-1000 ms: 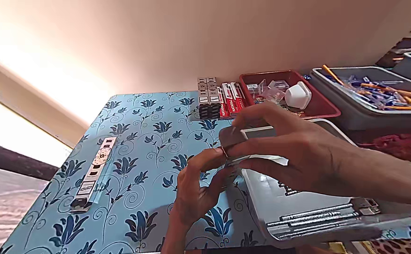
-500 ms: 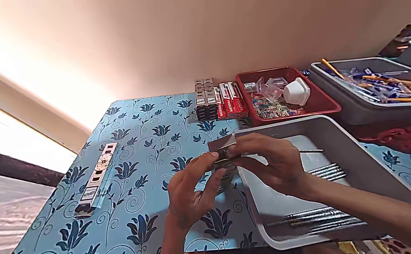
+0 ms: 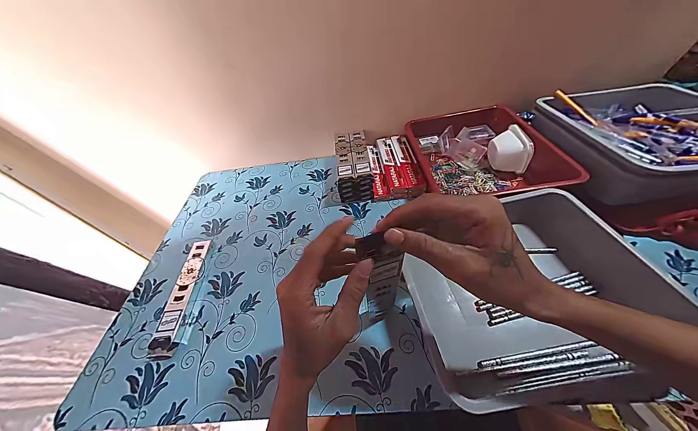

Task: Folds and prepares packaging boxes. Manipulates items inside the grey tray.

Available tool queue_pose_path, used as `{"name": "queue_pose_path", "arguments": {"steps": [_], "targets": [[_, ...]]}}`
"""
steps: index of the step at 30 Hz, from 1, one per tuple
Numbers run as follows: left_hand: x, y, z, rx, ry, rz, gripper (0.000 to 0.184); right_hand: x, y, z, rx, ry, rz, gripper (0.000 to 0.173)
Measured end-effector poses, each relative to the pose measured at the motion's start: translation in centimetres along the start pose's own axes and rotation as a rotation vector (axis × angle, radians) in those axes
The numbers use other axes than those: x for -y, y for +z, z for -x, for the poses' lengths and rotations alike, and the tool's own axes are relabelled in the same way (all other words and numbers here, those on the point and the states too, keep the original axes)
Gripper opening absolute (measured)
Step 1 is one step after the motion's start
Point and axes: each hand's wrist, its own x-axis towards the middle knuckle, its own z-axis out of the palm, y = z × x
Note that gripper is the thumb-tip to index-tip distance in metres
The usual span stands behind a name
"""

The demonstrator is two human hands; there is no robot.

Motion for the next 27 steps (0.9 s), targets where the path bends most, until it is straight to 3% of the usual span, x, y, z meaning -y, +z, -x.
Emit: {"name": "queue_pose_path", "arguments": {"steps": [2, 4, 7, 10, 14, 22, 27], "targets": [[-0.1, 0.1, -0.1, -0.003, 0.001, -0.018, 0.028, 0.1, 0.0, 0.1, -0.010, 0.030, -0.001, 0.020], [-0.1, 0.2, -0.2, -0.001, 0.001, -0.017, 0.028, -0.1, 0.0, 0.3, -0.027, 0.027, 0.016, 0.023], [0.0, 0.6, -0.5, -0.038, 0.007, 0.013, 0.024, -0.2, 0.0, 0.4, -0.035, 0.010, 0.002, 0.013], [-0.4, 0.5, -1.0, -0.060, -0.035, 0.065, 0.012, 0.0, 0.1, 0.5, -0.016, 0.012, -0.008, 0.012], [-0.6, -0.2, -1.4, -0.011, -0.085, 0.134, 0.011, -0.2, 0.1, 0.6, 0.003, -0.021, 0.009, 0.012], [1.5, -1.9, -1.5, 0.166, 0.130, 0.136, 0.013, -2.4, -0.3, 1.3, 0.080, -0.341, 0.148, 0.013], [2.7, -1.4, -1.4, 0.144, 0.212, 0.098, 0.015, -3.4, -0.1, 1.5, 0.060, -0.376, 0.183, 0.015]]}}
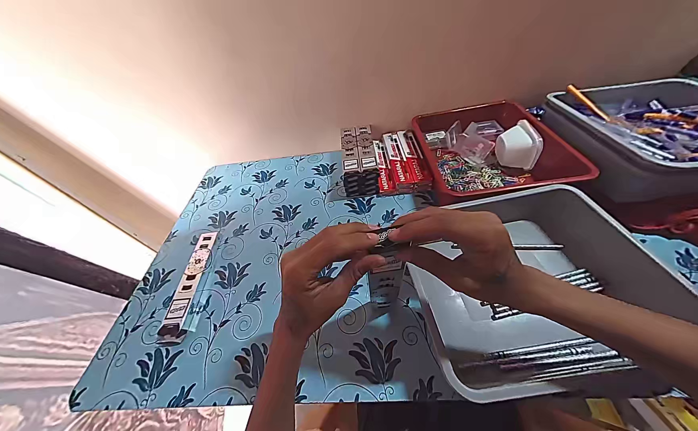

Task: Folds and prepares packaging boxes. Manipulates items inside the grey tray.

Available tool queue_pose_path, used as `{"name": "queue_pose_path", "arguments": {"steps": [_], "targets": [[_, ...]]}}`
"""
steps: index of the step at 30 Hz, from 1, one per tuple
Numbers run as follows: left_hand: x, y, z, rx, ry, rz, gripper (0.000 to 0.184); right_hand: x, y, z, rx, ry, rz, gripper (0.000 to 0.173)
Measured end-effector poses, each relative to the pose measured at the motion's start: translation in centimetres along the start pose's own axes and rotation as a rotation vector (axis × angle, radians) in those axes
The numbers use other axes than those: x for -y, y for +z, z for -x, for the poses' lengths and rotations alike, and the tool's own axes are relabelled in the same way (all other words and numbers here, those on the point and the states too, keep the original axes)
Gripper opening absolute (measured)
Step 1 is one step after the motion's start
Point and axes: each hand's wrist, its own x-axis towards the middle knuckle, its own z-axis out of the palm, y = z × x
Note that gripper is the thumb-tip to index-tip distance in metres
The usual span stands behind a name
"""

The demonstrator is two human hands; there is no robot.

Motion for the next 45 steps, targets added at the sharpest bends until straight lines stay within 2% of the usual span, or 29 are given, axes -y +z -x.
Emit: {"name": "queue_pose_path", "arguments": {"steps": [4, 8, 10, 12, 14, 16, 19, 21, 23, 25, 29, 32, 35, 38, 41, 43, 45], "targets": [[-0.3, 0.1, 0.0, -0.006, 0.000, -0.063, 0.012, 0.0, 0.2, -0.2, -0.001, -0.004, 0.014, 0.014], [-0.9, 0.3, 0.3, 0.007, -0.050, -0.121, 0.020, 0.1, 0.1, -0.5, 0.032, 0.006, 0.037, 0.016], [-1.4, 0.0, 0.3, 0.007, -0.071, -0.199, 0.019, 0.3, 0.0, -0.6, 0.051, 0.000, 0.068, 0.020], [-2.4, -1.1, 0.1, 0.036, -0.139, -0.301, 0.025, 0.7, -0.6, -0.4, 0.092, 0.025, 0.135, 0.032], [-3.4, -3.0, 0.2, 0.091, -0.262, -0.424, 0.042, 1.5, -2.0, 0.3, 0.157, 0.067, 0.199, 0.044], [-4.0, -5.4, 0.8, 0.151, -0.447, -0.512, 0.053, 2.5, -3.7, 1.7, 0.201, 0.108, 0.256, 0.045], [-4.3, -8.4, 2.7, 0.126, -0.789, -0.440, 0.051, 4.1, -6.0, 5.5, 0.265, 0.147, 0.310, 0.039], [-4.8, -9.8, 4.7, 0.101, -1.001, -0.417, 0.057, 5.7, -7.0, 8.1, 0.332, 0.202, 0.298, 0.038], [-5.7, -10.6, 7.0, 0.088, -1.126, -0.378, 0.059, 7.7, -8.0, 9.8, 0.457, 0.315, 0.219, 0.037], [-6.4, -10.6, 8.8, 0.068, -1.155, -0.311, 0.056, 9.0, -8.5, 10.6, 0.531, 0.400, 0.153, 0.034], [-7.5, -9.4, 11.1, 0.187, -1.073, -0.402, 0.073, 8.9, -8.5, 12.9, 0.481, 0.403, 0.181, 0.031], [-7.9, -8.3, 12.0, 0.273, -0.733, -0.657, 0.051, 7.9, -8.1, 14.1, 0.387, 0.333, 0.289, 0.030], [-9.8, -6.9, 10.0, 0.386, -0.367, -0.900, 0.036, 6.8, -7.5, 15.0, 0.296, 0.238, 0.405, 0.028], [-11.4, -6.3, 6.9, 0.483, -0.179, -1.152, 0.032, 6.4, -7.3, 15.3, 0.237, 0.196, 0.442, 0.026], [-10.2, -7.1, 3.4, 0.414, -0.157, -1.192, 0.039, 6.0, -7.1, 15.4, 0.198, 0.178, 0.457, 0.027], [-6.7, -6.6, 1.0, 0.254, -0.096, -1.144, 0.046, 5.8, -6.8, 15.3, 0.193, 0.167, 0.475, 0.027], [-2.4, -4.4, -1.5, 0.144, -0.111, -1.103, 0.051, 5.8, -6.7, 15.3, 0.197, 0.171, 0.495, 0.027]]}}
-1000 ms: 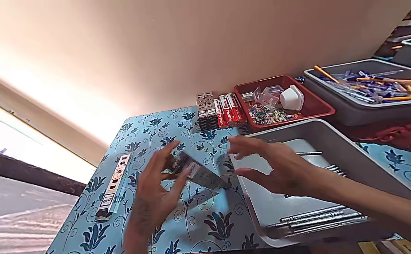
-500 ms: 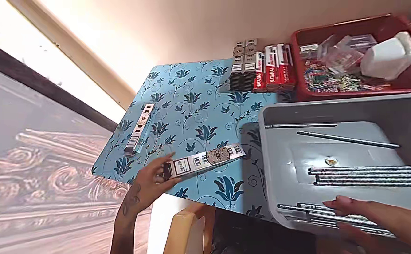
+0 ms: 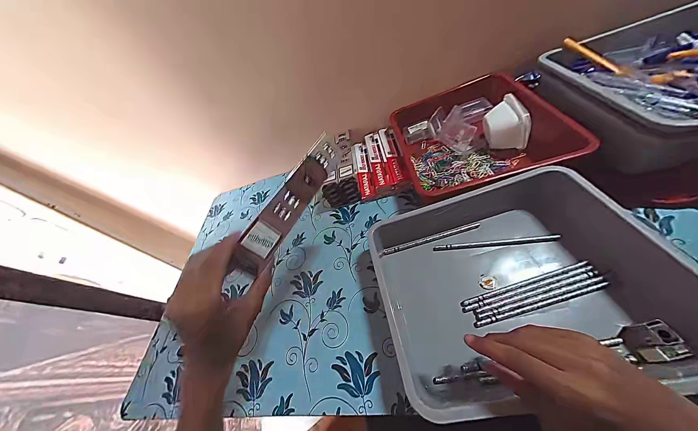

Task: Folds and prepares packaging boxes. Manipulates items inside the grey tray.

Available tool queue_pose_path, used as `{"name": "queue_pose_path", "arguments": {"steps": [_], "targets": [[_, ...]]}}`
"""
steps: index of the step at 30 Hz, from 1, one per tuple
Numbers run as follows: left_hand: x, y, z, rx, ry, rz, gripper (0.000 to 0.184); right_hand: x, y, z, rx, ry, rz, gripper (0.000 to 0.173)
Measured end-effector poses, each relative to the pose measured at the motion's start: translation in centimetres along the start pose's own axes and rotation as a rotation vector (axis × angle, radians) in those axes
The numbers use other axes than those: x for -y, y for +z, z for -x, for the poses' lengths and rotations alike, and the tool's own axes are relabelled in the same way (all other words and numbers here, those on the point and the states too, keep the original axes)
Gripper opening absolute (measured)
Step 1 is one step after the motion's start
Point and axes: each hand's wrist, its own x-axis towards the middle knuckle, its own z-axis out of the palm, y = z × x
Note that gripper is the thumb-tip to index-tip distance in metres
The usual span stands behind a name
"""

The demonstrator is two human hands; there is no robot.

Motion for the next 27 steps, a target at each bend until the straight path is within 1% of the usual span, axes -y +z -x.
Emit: {"name": "queue_pose_path", "arguments": {"steps": [3, 6, 9, 11, 15, 17, 21, 25, 27], "targets": [[-1.1, 7.1, -4.8, 0.013, -0.124, 0.071, 0.052, -0.2, 0.2, 0.2, -0.012, 0.016, 0.028, 0.027], [-1.9, 13.1, -7.5, 0.061, -0.167, 0.097, 0.050, -0.2, 0.3, 0.4, -0.033, 0.034, 0.039, 0.026], [-2.8, 17.6, -9.3, 0.122, -0.300, 0.098, 0.046, -0.1, 0.1, 0.3, -0.013, 0.053, 0.028, 0.026], [-3.0, 19.8, -9.0, 0.115, -0.368, 0.105, 0.047, 0.2, -0.4, 0.1, 0.041, 0.082, -0.010, 0.025], [-3.8, 21.8, -8.8, 0.084, -0.468, 0.140, 0.049, 0.4, -1.3, -0.4, 0.127, 0.131, -0.074, 0.025], [-4.4, 22.3, -9.0, 0.080, -0.465, 0.128, 0.048, 0.5, -1.5, -0.6, 0.161, 0.157, -0.097, 0.025], [-5.3, 23.0, -8.6, 0.080, -0.462, 0.157, 0.053, 0.5, -1.6, -0.8, 0.179, 0.180, -0.128, 0.027], [-4.9, 24.8, -7.1, 0.009, -0.459, 0.153, 0.052, 0.4, -1.6, -0.8, 0.171, 0.193, -0.106, 0.026], [-4.5, 25.6, -6.4, -0.056, -0.441, 0.161, 0.050, 0.4, -1.5, -0.8, 0.166, 0.203, -0.105, 0.026]]}}
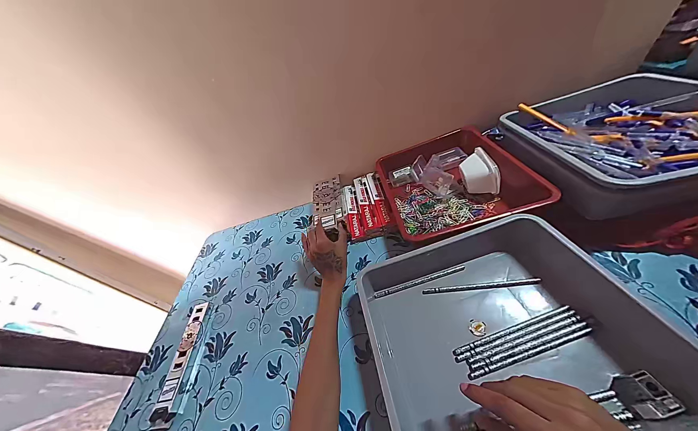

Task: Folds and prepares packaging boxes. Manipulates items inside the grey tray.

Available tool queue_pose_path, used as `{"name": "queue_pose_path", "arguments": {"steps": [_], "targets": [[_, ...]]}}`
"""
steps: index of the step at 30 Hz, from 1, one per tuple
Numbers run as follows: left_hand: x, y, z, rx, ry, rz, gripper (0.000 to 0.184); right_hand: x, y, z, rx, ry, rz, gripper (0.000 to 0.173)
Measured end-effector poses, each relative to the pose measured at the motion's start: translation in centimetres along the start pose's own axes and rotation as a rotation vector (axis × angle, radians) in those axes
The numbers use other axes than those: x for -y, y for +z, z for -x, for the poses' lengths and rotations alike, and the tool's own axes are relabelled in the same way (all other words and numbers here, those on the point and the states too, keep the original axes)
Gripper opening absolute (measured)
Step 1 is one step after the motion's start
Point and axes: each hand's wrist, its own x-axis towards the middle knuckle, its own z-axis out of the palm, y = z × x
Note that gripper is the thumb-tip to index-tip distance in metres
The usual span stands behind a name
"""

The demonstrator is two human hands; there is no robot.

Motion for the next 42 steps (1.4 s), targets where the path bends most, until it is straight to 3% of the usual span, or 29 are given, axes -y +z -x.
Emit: {"name": "queue_pose_path", "arguments": {"steps": [5, 21, 29, 42], "targets": [[0.6, 1.1, 0.5, -0.132, 0.061, 0.072, 0.047, 0.0, 0.0, 0.0, -0.012, 0.028, -0.003, 0.027], [0.2, 1.7, -0.2, 0.090, 0.021, 0.005, 0.060, 0.0, -0.1, -0.1, 0.023, 0.094, -0.046, 0.027], [0.7, 1.7, 0.0, 0.106, 0.134, -0.016, 0.059, 0.0, 0.0, -0.1, 0.022, 0.114, -0.040, 0.027], [0.9, 2.4, -1.1, 0.081, 0.053, 0.093, 0.063, 0.0, 0.2, 0.0, 0.016, 0.148, -0.010, 0.027]]}}
